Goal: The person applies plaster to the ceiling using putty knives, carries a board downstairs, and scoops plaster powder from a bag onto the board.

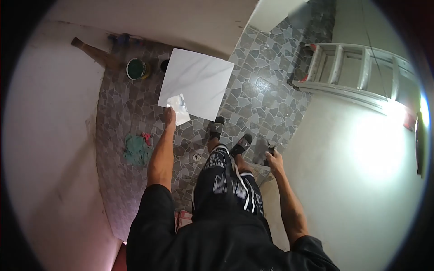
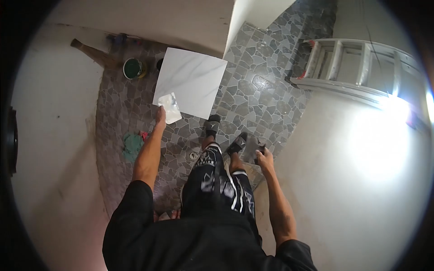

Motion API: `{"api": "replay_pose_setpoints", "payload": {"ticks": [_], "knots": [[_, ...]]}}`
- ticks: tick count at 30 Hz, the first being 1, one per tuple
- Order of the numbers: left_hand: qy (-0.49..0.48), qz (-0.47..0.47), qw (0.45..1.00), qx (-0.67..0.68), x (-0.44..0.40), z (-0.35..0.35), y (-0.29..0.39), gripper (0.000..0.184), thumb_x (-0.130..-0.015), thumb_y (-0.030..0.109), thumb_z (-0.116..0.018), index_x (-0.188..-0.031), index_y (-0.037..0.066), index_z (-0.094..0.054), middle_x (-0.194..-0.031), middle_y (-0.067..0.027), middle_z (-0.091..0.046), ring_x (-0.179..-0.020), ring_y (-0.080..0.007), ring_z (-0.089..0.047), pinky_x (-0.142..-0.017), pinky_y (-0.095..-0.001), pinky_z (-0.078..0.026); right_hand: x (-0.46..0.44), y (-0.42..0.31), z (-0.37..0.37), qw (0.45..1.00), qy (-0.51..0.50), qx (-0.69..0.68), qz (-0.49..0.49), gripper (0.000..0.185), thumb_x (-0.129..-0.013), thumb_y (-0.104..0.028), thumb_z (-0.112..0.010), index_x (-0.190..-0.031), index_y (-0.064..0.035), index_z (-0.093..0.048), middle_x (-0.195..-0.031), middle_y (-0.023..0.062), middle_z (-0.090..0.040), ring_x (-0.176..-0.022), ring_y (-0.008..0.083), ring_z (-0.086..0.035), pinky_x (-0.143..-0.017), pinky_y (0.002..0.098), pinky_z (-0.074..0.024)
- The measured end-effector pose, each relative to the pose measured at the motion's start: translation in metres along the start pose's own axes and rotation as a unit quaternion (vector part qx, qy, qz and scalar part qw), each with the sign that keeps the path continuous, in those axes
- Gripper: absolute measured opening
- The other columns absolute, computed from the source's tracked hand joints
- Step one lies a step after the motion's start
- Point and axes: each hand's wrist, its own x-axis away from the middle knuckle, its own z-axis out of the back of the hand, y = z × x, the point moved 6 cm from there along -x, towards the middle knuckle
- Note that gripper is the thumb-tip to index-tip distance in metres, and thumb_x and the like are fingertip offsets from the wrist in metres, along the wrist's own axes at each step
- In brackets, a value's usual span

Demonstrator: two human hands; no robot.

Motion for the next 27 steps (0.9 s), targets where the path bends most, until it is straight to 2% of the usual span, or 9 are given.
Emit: {"api": "replay_pose_setpoints", "payload": {"ticks": [3, 6, 9, 12, 15, 18, 21, 24, 27], "knots": [[0.026, -0.027, 0.995, -0.093, -0.090, -0.014, -0.064, 0.040, -0.100, 0.025, -0.038, -0.108, -0.008, -0.061, -0.116, -0.0308, -0.061, -0.106, -0.0440, -0.060, -0.090, -0.0483, -0.048, -0.072, -0.019, -0.078, 0.993, -0.084, -0.070, -0.048, 0.020, -0.092, -0.016, -0.064, -0.105, -0.0008, -0.065, -0.080, -0.0016, -0.057, -0.065, 0.0092, -0.050, -0.057, 0.0280, -0.0433], [-0.012, -0.210, 0.892, -0.401, -0.185, -0.046, -0.133, 0.038, -0.099, 0.022, -0.040, -0.102, -0.007, -0.063, -0.115, -0.0311, -0.062, -0.104, -0.0462, -0.061, -0.086, -0.0501, -0.049, -0.165, -0.019, -0.143, 0.988, -0.110, -0.090, -0.065, 0.022, -0.092, -0.019, -0.065, -0.103, -0.0001, -0.064, -0.080, -0.0001, -0.057, -0.066, 0.0109, -0.053, -0.058, 0.0291, -0.0451], [0.044, -0.156, 0.973, -0.163, -0.190, -0.019, -0.078, 0.035, -0.097, 0.019, -0.040, -0.100, -0.008, -0.063, -0.113, -0.0301, -0.063, -0.100, -0.0468, -0.062, -0.083, -0.0492, -0.049, -0.234, -0.048, -0.199, 0.985, -0.111, -0.125, -0.038, 0.021, -0.092, -0.020, -0.066, -0.099, 0.0001, -0.064, -0.080, 0.0005, -0.058, -0.067, 0.0113, -0.053, -0.059, 0.0298, -0.0445], [-0.055, 0.011, 0.997, -0.054, -0.226, -0.021, -0.073, 0.048, -0.101, 0.033, -0.041, -0.125, -0.005, -0.056, -0.125, -0.0275, -0.059, -0.117, -0.0411, -0.056, -0.097, -0.0443, -0.043, -0.286, -0.070, -0.250, 0.977, -0.114, -0.179, 0.034, 0.023, -0.091, -0.022, -0.068, -0.091, 0.0002, -0.064, -0.074, -0.0007, -0.056, -0.062, 0.0099, -0.050, -0.056, 0.0291, -0.0404], [-0.035, -0.096, 0.994, -0.026, -0.239, -0.028, -0.045, 0.047, -0.098, 0.034, -0.046, -0.124, -0.004, -0.058, -0.122, -0.0251, -0.061, -0.113, -0.0388, -0.057, -0.095, -0.0428, -0.043, -0.333, -0.070, -0.280, 0.979, -0.082, -0.182, 0.038, 0.025, -0.090, -0.021, -0.071, -0.088, 0.0035, -0.065, -0.073, -0.0006, -0.056, -0.063, 0.0101, -0.051, -0.056, 0.0281, -0.0392], [-0.030, -0.054, 0.992, -0.109, -0.235, -0.036, -0.019, 0.054, -0.097, 0.043, -0.051, -0.122, -0.004, -0.061, -0.121, -0.0202, -0.063, -0.113, -0.0331, -0.059, -0.095, -0.0409, -0.044, -0.351, -0.057, -0.288, 0.995, -0.003, -0.096, 0.010, 0.030, -0.087, -0.025, -0.075, -0.081, 0.0034, -0.066, -0.064, -0.0032, -0.052, -0.056, 0.0088, -0.046, -0.049, 0.0285, -0.0335], [0.039, -0.043, 0.998, 0.035, -0.264, -0.046, -0.041, 0.063, -0.094, 0.053, -0.056, -0.125, -0.002, -0.060, -0.123, -0.0154, -0.063, -0.115, -0.0280, -0.058, -0.097, -0.0394, -0.044, -0.374, -0.041, -0.282, 0.991, 0.118, 0.026, 0.061, 0.035, -0.085, -0.033, -0.078, -0.082, 0.0002, -0.067, -0.063, -0.0008, -0.054, -0.050, 0.0086, -0.043, -0.042, 0.0308, -0.0305], [-0.141, -0.046, 0.989, -0.004, -0.303, -0.048, -0.048, 0.067, -0.092, 0.057, -0.059, -0.115, -0.006, -0.059, -0.108, -0.0174, -0.065, -0.103, -0.0241, -0.060, -0.088, -0.0373, -0.047, -0.367, -0.066, -0.280, 1.000, 0.001, 0.023, 0.004, 0.038, -0.086, -0.038, -0.076, -0.087, -0.0004, -0.067, -0.074, 0.0024, -0.060, -0.059, 0.0114, -0.053, -0.049, 0.0310, -0.0395], [-0.245, 0.044, 0.966, 0.068, -0.291, -0.067, -0.040, 0.076, -0.091, 0.062, -0.057, -0.138, 0.002, -0.052, -0.134, -0.0116, -0.057, -0.121, -0.0231, -0.053, -0.102, -0.0328, -0.041, -0.364, -0.061, -0.303, 0.963, -0.160, -0.201, -0.081, 0.034, -0.090, -0.036, -0.071, -0.101, -0.0040, -0.066, -0.090, 0.0033, -0.064, -0.080, 0.0157, -0.061, -0.071, 0.0347, -0.0500]]}}
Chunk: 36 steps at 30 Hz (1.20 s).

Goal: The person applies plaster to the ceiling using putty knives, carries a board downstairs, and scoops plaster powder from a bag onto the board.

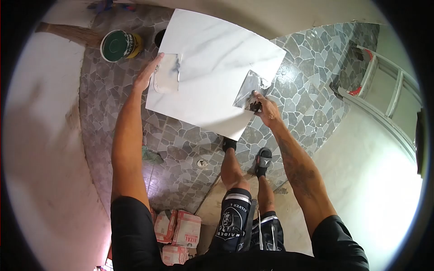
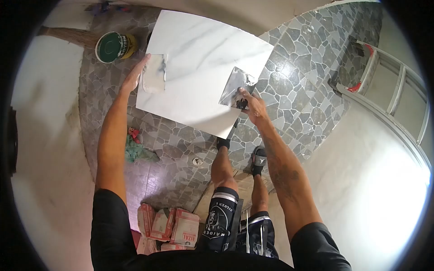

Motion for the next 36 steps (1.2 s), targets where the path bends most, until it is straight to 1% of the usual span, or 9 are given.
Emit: {"api": "replay_pose_setpoints", "payload": {"ticks": [7, 10, 12, 16, 18, 24, 26, 31, 36], "knots": [[-0.084, 0.051, 0.994, 0.051, -0.008, -0.011, -0.024, 0.088, -0.093, 0.059, -0.058, -0.154, 0.001, -0.031, -0.159, -0.0103, -0.033, -0.148, -0.0210, -0.026, -0.120, -0.0318, -0.017, -0.022, 0.026, -0.013, 0.982, -0.055, -0.181, -0.017, 0.026, -0.090, -0.028, -0.071, -0.102, -0.0052, -0.067, -0.088, 0.0020, -0.063, -0.075, 0.0155, -0.060, -0.069, 0.0335, -0.0511], [-0.046, 0.030, 0.998, 0.033, 0.009, -0.019, -0.017, 0.076, -0.099, 0.050, -0.054, -0.152, -0.001, -0.033, -0.159, -0.0103, -0.034, -0.148, -0.0209, -0.027, -0.121, -0.0336, -0.018, -0.019, 0.022, -0.016, 0.982, -0.051, -0.181, 0.022, 0.028, -0.089, -0.029, -0.071, -0.102, -0.0049, -0.068, -0.087, 0.0015, -0.063, -0.074, 0.0145, -0.059, -0.066, 0.0323, -0.0509], [-0.107, -0.118, 0.986, 0.048, 0.018, -0.018, -0.033, 0.064, -0.104, 0.039, -0.047, -0.151, -0.002, -0.034, -0.159, -0.0110, -0.033, -0.147, -0.0209, -0.029, -0.121, -0.0339, -0.018, -0.031, 0.032, -0.002, 0.985, -0.068, -0.150, 0.041, 0.030, -0.091, -0.031, -0.067, -0.107, -0.0056, -0.068, -0.088, 0.0005, -0.062, -0.074, 0.0129, -0.059, -0.066, 0.0306, -0.0506], [-0.164, 0.001, 0.968, 0.190, 0.033, -0.044, -0.054, 0.068, -0.105, 0.045, -0.043, -0.153, -0.001, -0.031, -0.157, -0.0082, -0.034, -0.143, -0.0187, -0.035, -0.119, -0.0325, -0.026, -0.034, 0.028, 0.014, 0.988, -0.058, -0.141, 0.017, 0.031, -0.088, -0.027, -0.072, -0.106, -0.0035, -0.069, -0.089, 0.0011, -0.059, -0.076, 0.0113, -0.054, -0.065, 0.0302, -0.0458], [-0.063, 0.019, 0.989, 0.129, 0.038, -0.030, -0.081, 0.067, -0.104, 0.043, -0.045, -0.154, 0.001, -0.030, -0.158, -0.0106, -0.034, -0.144, -0.0200, -0.034, -0.120, -0.0329, -0.025, -0.028, 0.018, 0.014, 0.991, -0.057, -0.122, -0.025, 0.024, -0.086, -0.030, -0.075, -0.085, -0.0073, -0.067, -0.074, -0.0005, -0.057, -0.061, 0.0120, -0.050, -0.056, 0.0285, -0.0410], [-0.056, 0.138, 0.964, 0.222, 0.081, -0.069, -0.086, 0.072, -0.102, 0.049, -0.046, -0.155, 0.004, -0.028, -0.156, -0.0094, -0.037, -0.142, -0.0206, -0.038, -0.116, -0.0339, -0.033, -0.041, 0.031, 0.049, 0.999, -0.013, 0.028, 0.015, 0.040, -0.083, -0.039, -0.077, -0.084, -0.0001, -0.067, -0.076, 0.0053, -0.062, -0.065, 0.0198, -0.059, -0.063, 0.0356, -0.0508], [-0.065, 0.110, 0.969, 0.212, 0.101, -0.078, -0.104, 0.072, -0.102, 0.049, -0.046, -0.155, 0.003, -0.029, -0.156, -0.0094, -0.037, -0.142, -0.0207, -0.037, -0.116, -0.0338, -0.033, 0.015, 0.017, 0.056, 0.998, -0.014, 0.054, -0.008, 0.046, -0.083, -0.045, -0.075, -0.085, 0.0006, -0.067, -0.082, 0.0086, -0.066, -0.084, 0.0221, -0.064, -0.074, 0.0413, -0.0525], [-0.082, 0.167, 0.958, 0.217, 0.193, -0.136, -0.051, 0.073, -0.101, 0.050, -0.047, -0.153, 0.001, -0.031, -0.155, -0.0101, -0.037, -0.142, -0.0210, -0.036, -0.117, -0.0344, -0.030, 0.124, 0.012, 0.122, 0.987, 0.035, 0.135, 0.084, 0.034, -0.087, -0.033, -0.075, -0.075, -0.0025, -0.066, -0.077, 0.0009, -0.061, -0.068, 0.0109, -0.050, -0.065, 0.0297, -0.0437], [-0.114, 0.091, 0.982, 0.124, 0.293, -0.198, 0.038, 0.075, -0.099, 0.054, -0.051, -0.150, 0.001, -0.037, -0.152, -0.0114, -0.041, -0.138, -0.0228, -0.042, -0.115, -0.0361, -0.033, 0.313, -0.059, 0.183, 0.979, 0.118, 0.152, 0.062, 0.058, -0.082, -0.057, -0.073, -0.088, 0.0007, -0.068, -0.075, 0.0034, -0.058, -0.068, 0.0128, -0.049, -0.061, 0.0296, -0.0408]]}}
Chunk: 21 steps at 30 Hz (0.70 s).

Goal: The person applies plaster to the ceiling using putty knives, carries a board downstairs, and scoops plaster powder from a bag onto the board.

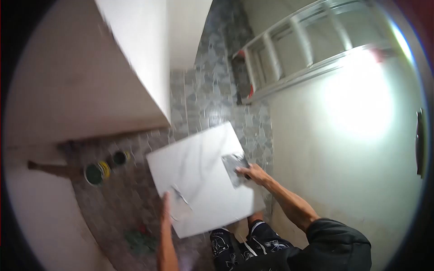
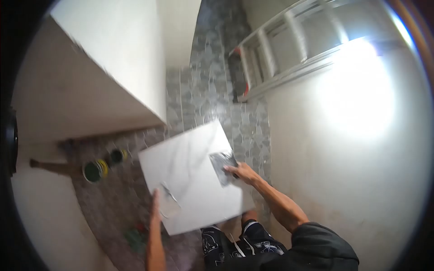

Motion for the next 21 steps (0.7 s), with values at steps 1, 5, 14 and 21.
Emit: {"api": "replay_pose_setpoints", "payload": {"ticks": [1, 5, 14, 21], "knots": [[-0.010, -0.005, 1.000, -0.009, 0.020, -0.025, 0.020, 0.075, -0.098, 0.054, -0.052, -0.149, 0.001, -0.038, -0.151, -0.0116, -0.042, -0.137, -0.0231, -0.043, -0.115, -0.0364, -0.033, 0.037, -0.028, 0.027, 1.000, 0.017, 0.024, 0.005, 0.059, -0.082, -0.056, -0.074, -0.090, 0.0022, -0.069, -0.076, 0.0038, -0.059, -0.068, 0.0129, -0.050, -0.061, 0.0297, -0.0419], [-0.090, 0.014, 0.996, 0.026, 0.081, -0.120, 0.094, 0.080, -0.093, 0.058, -0.059, -0.148, 0.002, -0.041, -0.147, -0.0132, -0.046, -0.132, -0.0249, -0.048, -0.110, -0.0382, -0.040, 0.148, -0.109, 0.119, 0.995, 0.100, 0.011, -0.003, 0.049, -0.084, -0.047, -0.075, -0.094, -0.0002, -0.069, -0.078, 0.0016, -0.062, -0.070, 0.0111, -0.053, -0.064, 0.0287, -0.0444], [-0.092, -0.212, 0.934, -0.270, 0.232, -0.119, 0.341, 0.076, -0.096, 0.055, -0.056, -0.147, 0.000, -0.044, -0.146, -0.0130, -0.049, -0.126, -0.0251, -0.053, -0.107, -0.0360, -0.041, 0.385, -0.295, 0.127, 0.967, 0.215, -0.034, 0.130, 0.045, -0.085, -0.045, -0.073, -0.090, -0.0004, -0.066, -0.077, 0.0014, -0.059, -0.069, 0.0108, -0.054, -0.060, 0.0299, -0.0453], [-0.172, -0.191, 0.950, -0.178, 0.410, -0.225, 0.536, 0.069, -0.102, 0.051, -0.045, -0.142, -0.006, -0.046, -0.130, -0.0172, -0.060, -0.115, -0.0259, -0.061, -0.103, -0.0357, -0.045, 0.482, -0.435, 0.213, 0.948, 0.198, -0.115, 0.219, 0.033, -0.094, -0.035, -0.066, -0.098, -0.0027, -0.068, -0.070, -0.0046, -0.057, -0.061, 0.0069, -0.050, -0.053, 0.0266, -0.0402]]}}
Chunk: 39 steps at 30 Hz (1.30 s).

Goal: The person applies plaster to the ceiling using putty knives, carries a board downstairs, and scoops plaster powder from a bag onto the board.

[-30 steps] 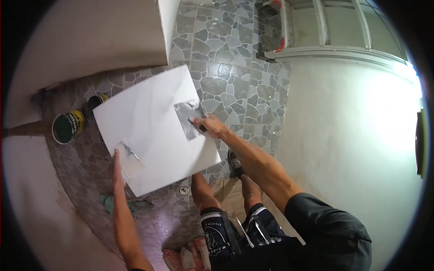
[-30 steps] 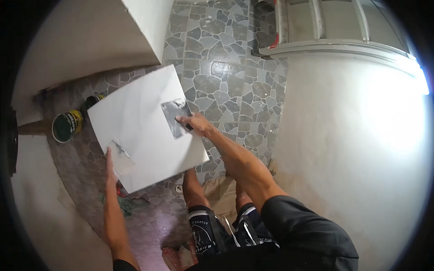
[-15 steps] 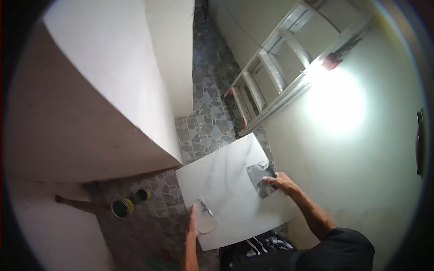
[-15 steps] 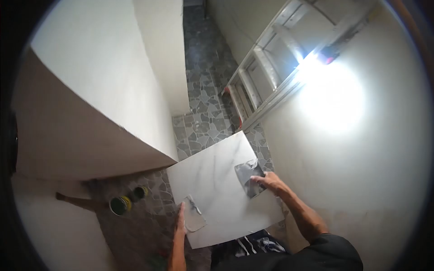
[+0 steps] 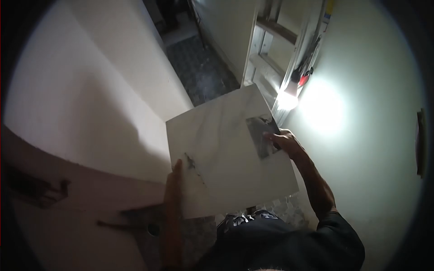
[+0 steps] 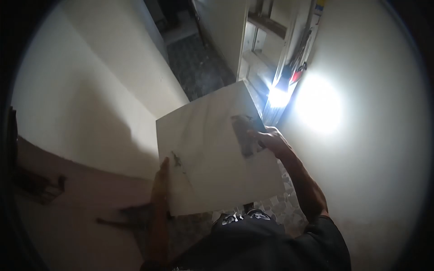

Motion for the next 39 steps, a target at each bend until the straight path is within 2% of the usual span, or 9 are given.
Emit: {"api": "replay_pose_setpoints", "payload": {"ticks": [3, 7, 10, 15, 20, 24, 30, 32, 39], "knots": [[-0.020, -0.041, 0.999, -0.030, -0.035, -0.016, 0.076, 0.069, -0.104, 0.052, -0.041, -0.140, -0.007, -0.048, -0.127, -0.0169, -0.062, -0.113, -0.0263, -0.062, -0.103, -0.0359, -0.046, -0.045, -0.039, 0.032, 0.982, 0.028, -0.068, 0.176, 0.040, -0.086, -0.045, -0.075, -0.071, -0.0098, -0.063, -0.059, -0.0068, -0.045, -0.052, 0.0047, -0.038, -0.048, 0.0273, -0.0298], [0.027, -0.189, 0.954, -0.233, -0.100, -0.058, 0.150, 0.094, -0.092, 0.076, -0.042, -0.125, -0.010, -0.061, -0.112, -0.0202, -0.068, -0.101, -0.0275, -0.066, -0.096, -0.0361, -0.048, -0.147, -0.061, 0.095, 0.993, 0.069, 0.089, 0.019, 0.044, -0.085, -0.047, -0.076, -0.064, -0.0126, -0.058, -0.058, -0.0065, -0.044, -0.051, 0.0059, -0.036, -0.050, 0.0276, -0.0297], [0.042, -0.162, 0.958, -0.234, -0.182, -0.064, 0.164, 0.100, -0.089, 0.079, -0.039, -0.125, -0.011, -0.061, -0.113, -0.0208, -0.068, -0.103, -0.0265, -0.065, -0.095, -0.0346, -0.048, -0.211, -0.052, 0.106, 0.993, 0.051, -0.077, 0.073, 0.043, -0.084, -0.051, -0.074, -0.067, -0.0133, -0.061, -0.059, -0.0074, -0.046, -0.052, 0.0046, -0.038, -0.050, 0.0270, -0.0308], [0.027, -0.216, 0.932, -0.289, -0.275, -0.059, 0.215, 0.100, -0.087, 0.080, -0.044, -0.127, -0.011, -0.060, -0.115, -0.0196, -0.068, -0.106, -0.0261, -0.064, -0.097, -0.0335, -0.046, -0.301, -0.053, 0.127, 0.982, 0.088, 0.074, 0.153, 0.047, -0.084, -0.052, -0.073, -0.087, -0.0048, -0.072, -0.066, -0.0027, -0.056, -0.061, 0.0095, -0.053, -0.056, 0.0303, -0.0423], [-0.029, -0.192, 0.948, -0.254, -0.329, -0.075, 0.270, 0.097, -0.087, 0.077, -0.049, -0.128, -0.010, -0.059, -0.118, -0.0192, -0.067, -0.109, -0.0248, -0.062, -0.098, -0.0326, -0.044, -0.337, -0.068, 0.125, 0.982, 0.158, -0.055, 0.088, 0.035, -0.087, -0.041, -0.070, -0.092, -0.0064, -0.072, -0.073, -0.0033, -0.055, -0.064, 0.0092, -0.048, -0.059, 0.0290, -0.0402], [-0.054, -0.234, 0.940, -0.241, -0.362, -0.087, 0.309, 0.093, -0.088, 0.074, -0.052, -0.129, -0.010, -0.059, -0.120, -0.0177, -0.066, -0.113, -0.0227, -0.060, -0.102, -0.0312, -0.041, -0.378, -0.070, 0.136, 0.911, 0.056, -0.126, 0.388, 0.042, -0.087, -0.040, -0.071, -0.109, -0.0049, -0.074, -0.082, -0.0002, -0.063, -0.072, 0.0109, -0.055, -0.068, 0.0306, -0.0462], [-0.101, -0.252, 0.943, -0.193, -0.407, -0.109, 0.351, 0.089, -0.087, 0.071, -0.056, -0.130, -0.008, -0.059, -0.125, -0.0164, -0.064, -0.118, -0.0219, -0.057, -0.105, -0.0302, -0.038, -0.450, -0.091, 0.156, 0.952, 0.103, -0.117, 0.264, 0.071, -0.079, -0.061, -0.072, -0.105, 0.0051, -0.069, -0.099, 0.0123, -0.069, -0.098, 0.0237, -0.064, -0.089, 0.0375, -0.0473], [-0.072, -0.248, 0.944, -0.205, -0.423, -0.109, 0.362, 0.088, -0.087, 0.070, -0.058, -0.129, -0.007, -0.060, -0.124, -0.0162, -0.065, -0.117, -0.0219, -0.058, -0.104, -0.0300, -0.038, -0.426, -0.123, 0.148, 0.980, 0.191, -0.045, 0.029, 0.064, -0.079, -0.057, -0.074, -0.098, 0.0045, -0.071, -0.086, 0.0087, -0.068, -0.080, 0.0200, -0.064, -0.076, 0.0361, -0.0495], [0.013, -0.183, 0.964, -0.191, -0.467, -0.122, 0.398, 0.081, -0.084, 0.064, -0.066, -0.126, -0.005, -0.064, -0.120, -0.0153, -0.066, -0.110, -0.0214, -0.061, -0.099, -0.0304, -0.042, -0.453, -0.152, 0.150, 0.977, 0.207, -0.044, 0.011, 0.053, -0.080, -0.050, -0.077, -0.096, 0.0006, -0.073, -0.081, 0.0037, -0.065, -0.070, 0.0159, -0.059, -0.067, 0.0345, -0.0477]]}}
